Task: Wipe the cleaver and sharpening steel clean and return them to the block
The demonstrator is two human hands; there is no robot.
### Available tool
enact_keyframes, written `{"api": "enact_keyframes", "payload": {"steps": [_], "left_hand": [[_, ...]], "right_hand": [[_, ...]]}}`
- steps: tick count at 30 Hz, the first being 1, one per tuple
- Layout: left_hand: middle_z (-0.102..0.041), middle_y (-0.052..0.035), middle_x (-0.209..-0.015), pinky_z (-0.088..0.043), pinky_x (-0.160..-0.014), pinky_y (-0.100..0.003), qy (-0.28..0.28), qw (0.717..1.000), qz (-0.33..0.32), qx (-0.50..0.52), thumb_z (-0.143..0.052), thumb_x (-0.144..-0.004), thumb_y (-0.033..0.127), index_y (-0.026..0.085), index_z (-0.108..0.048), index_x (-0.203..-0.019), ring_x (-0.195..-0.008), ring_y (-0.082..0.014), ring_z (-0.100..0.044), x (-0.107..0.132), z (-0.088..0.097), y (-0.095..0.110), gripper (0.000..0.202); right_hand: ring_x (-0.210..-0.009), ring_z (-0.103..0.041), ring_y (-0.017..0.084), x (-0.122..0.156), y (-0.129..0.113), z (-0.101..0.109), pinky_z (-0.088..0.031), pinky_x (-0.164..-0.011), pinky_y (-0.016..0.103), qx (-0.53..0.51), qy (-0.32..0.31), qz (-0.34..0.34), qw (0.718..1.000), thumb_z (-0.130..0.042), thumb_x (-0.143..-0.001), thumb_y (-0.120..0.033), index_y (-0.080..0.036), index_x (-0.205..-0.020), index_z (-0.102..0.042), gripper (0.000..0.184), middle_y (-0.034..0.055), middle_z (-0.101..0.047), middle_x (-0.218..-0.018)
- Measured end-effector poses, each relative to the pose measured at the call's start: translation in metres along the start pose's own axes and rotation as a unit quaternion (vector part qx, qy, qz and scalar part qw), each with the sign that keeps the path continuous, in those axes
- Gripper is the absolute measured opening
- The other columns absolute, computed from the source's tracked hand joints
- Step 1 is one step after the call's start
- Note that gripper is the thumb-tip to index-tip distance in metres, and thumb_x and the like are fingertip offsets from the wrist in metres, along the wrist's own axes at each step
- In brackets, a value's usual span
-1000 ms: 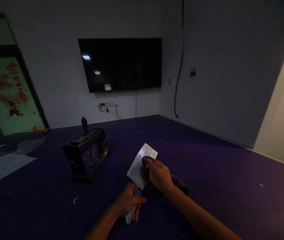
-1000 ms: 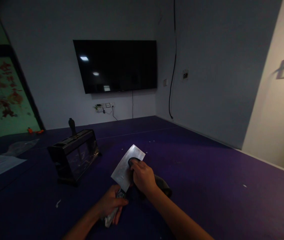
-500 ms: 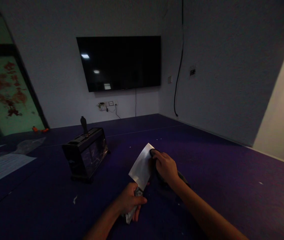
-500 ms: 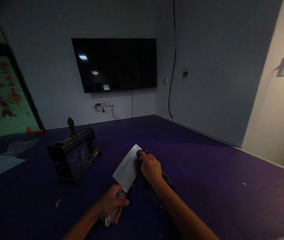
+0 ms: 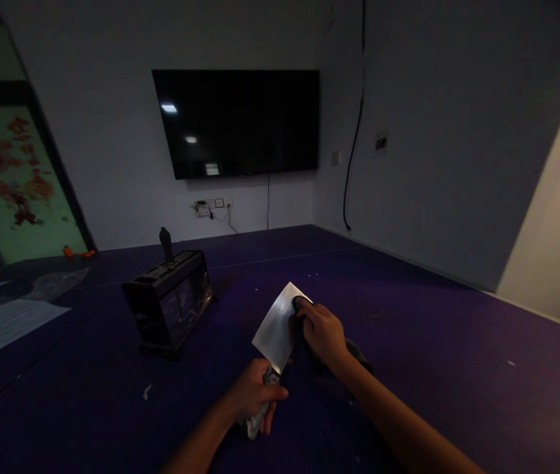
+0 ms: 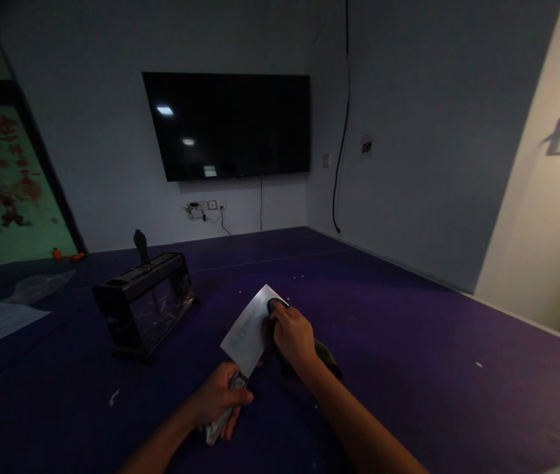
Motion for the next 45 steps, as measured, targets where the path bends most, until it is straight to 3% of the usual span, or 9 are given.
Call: {"api": "enact_keyframes", "payload": {"steps": [4,10,16,21,26,31,40,45], "left_hand": [[-0.047,0.0089,-0.039,-0.028,-0.029,-0.016,0.019,1.0,-0.012,0.011,-0.061,-0.061,0.024,0.013,-0.033,-0.119,-0.027,-0.0121,-0.046,-0.003,0.007,-0.004,0.065],[-0.047,0.0062,-0.036,-0.03,-0.029,-0.018,0.044,0.999,-0.015,-0.012,-0.059,-0.061,0.026,0.01,-0.047,-0.09,-0.026,-0.0129,-0.046,-0.006,0.013,-0.007,0.035],[-0.046,0.0069,-0.035,-0.029,-0.028,-0.018,0.061,0.998,-0.016,-0.012,-0.062,-0.059,0.028,0.013,-0.046,-0.084,-0.027,-0.0136,-0.046,-0.006,0.013,-0.006,0.033],[-0.047,0.0077,-0.036,-0.03,-0.03,-0.017,0.043,0.999,-0.017,0.004,-0.062,-0.06,0.026,0.011,-0.045,-0.099,-0.027,-0.013,-0.046,-0.007,0.012,-0.008,0.045],[-0.047,0.0086,-0.039,-0.028,-0.03,-0.015,0.014,1.0,-0.01,0.014,-0.062,-0.062,0.024,0.012,-0.032,-0.121,-0.028,-0.0109,-0.045,-0.002,0.005,-0.003,0.066],[-0.047,0.0087,-0.04,-0.027,-0.03,-0.014,0.0,1.0,-0.005,0.011,-0.062,-0.061,0.024,0.012,-0.03,-0.124,-0.029,-0.0116,-0.046,-0.001,0.001,-0.001,0.071],[-0.048,0.008,-0.041,-0.035,-0.033,-0.019,-0.003,1.0,-0.003,-0.014,-0.064,-0.062,0.027,0.012,-0.03,-0.125,-0.029,-0.012,-0.047,-0.004,0.003,-0.004,0.073],[-0.047,0.0083,-0.037,-0.031,-0.031,-0.017,-0.014,1.0,-0.008,-0.018,-0.062,-0.063,0.028,0.012,-0.028,-0.126,-0.027,-0.0125,-0.045,-0.004,0.002,-0.004,0.074]], "right_hand": [[-0.071,-0.056,0.015,0.005,-0.014,-0.007,-0.041,-0.066,0.023,-0.01,-0.021,0.02,1.0,-0.039,-0.072,-0.006,-0.02,-0.082,-0.061,0.028,0.0022,-0.064,-0.079],[-0.071,-0.056,0.015,0.01,-0.034,-0.011,-0.041,-0.064,0.023,-0.014,-0.037,0.053,0.998,-0.04,-0.07,-0.004,-0.019,-0.074,-0.061,0.026,0.0038,-0.064,-0.079],[-0.075,-0.056,0.016,0.012,-0.037,-0.01,-0.042,-0.067,0.023,-0.01,-0.03,0.071,0.997,-0.039,-0.07,-0.004,-0.018,-0.076,-0.061,0.026,0.0051,-0.064,-0.09],[-0.073,-0.056,0.015,0.01,-0.035,-0.006,-0.042,-0.066,0.023,0.006,-0.022,0.068,0.997,-0.038,-0.073,-0.004,-0.019,-0.074,-0.061,0.027,0.0047,-0.064,-0.087],[-0.074,-0.056,0.016,0.002,-0.012,-0.001,-0.041,-0.069,0.023,0.024,-0.017,0.017,0.999,-0.039,-0.073,-0.004,-0.02,-0.08,-0.061,0.027,0.0031,-0.065,-0.083],[-0.077,-0.056,0.016,-0.003,0.01,0.003,-0.04,-0.07,0.024,0.039,-0.003,-0.022,0.999,-0.041,-0.072,-0.004,-0.02,-0.084,-0.06,0.027,0.0027,-0.064,-0.095],[-0.081,-0.055,0.017,-0.002,0.007,0.004,-0.041,-0.072,0.025,0.04,0.0,-0.029,0.999,-0.039,-0.071,-0.003,-0.02,-0.087,-0.059,0.03,0.0019,-0.064,-0.099],[-0.078,-0.056,0.017,-0.002,0.005,0.002,-0.041,-0.071,0.025,0.026,-0.002,-0.016,1.0,-0.04,-0.071,-0.004,-0.02,-0.084,-0.059,0.028,0.0026,-0.064,-0.091]]}}
Point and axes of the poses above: each hand's wrist, its own x-axis away from the middle knuckle, its own z-axis out of the back of the hand, y = z × x, the point moved 9 cm from there along -x, towards the middle knuckle
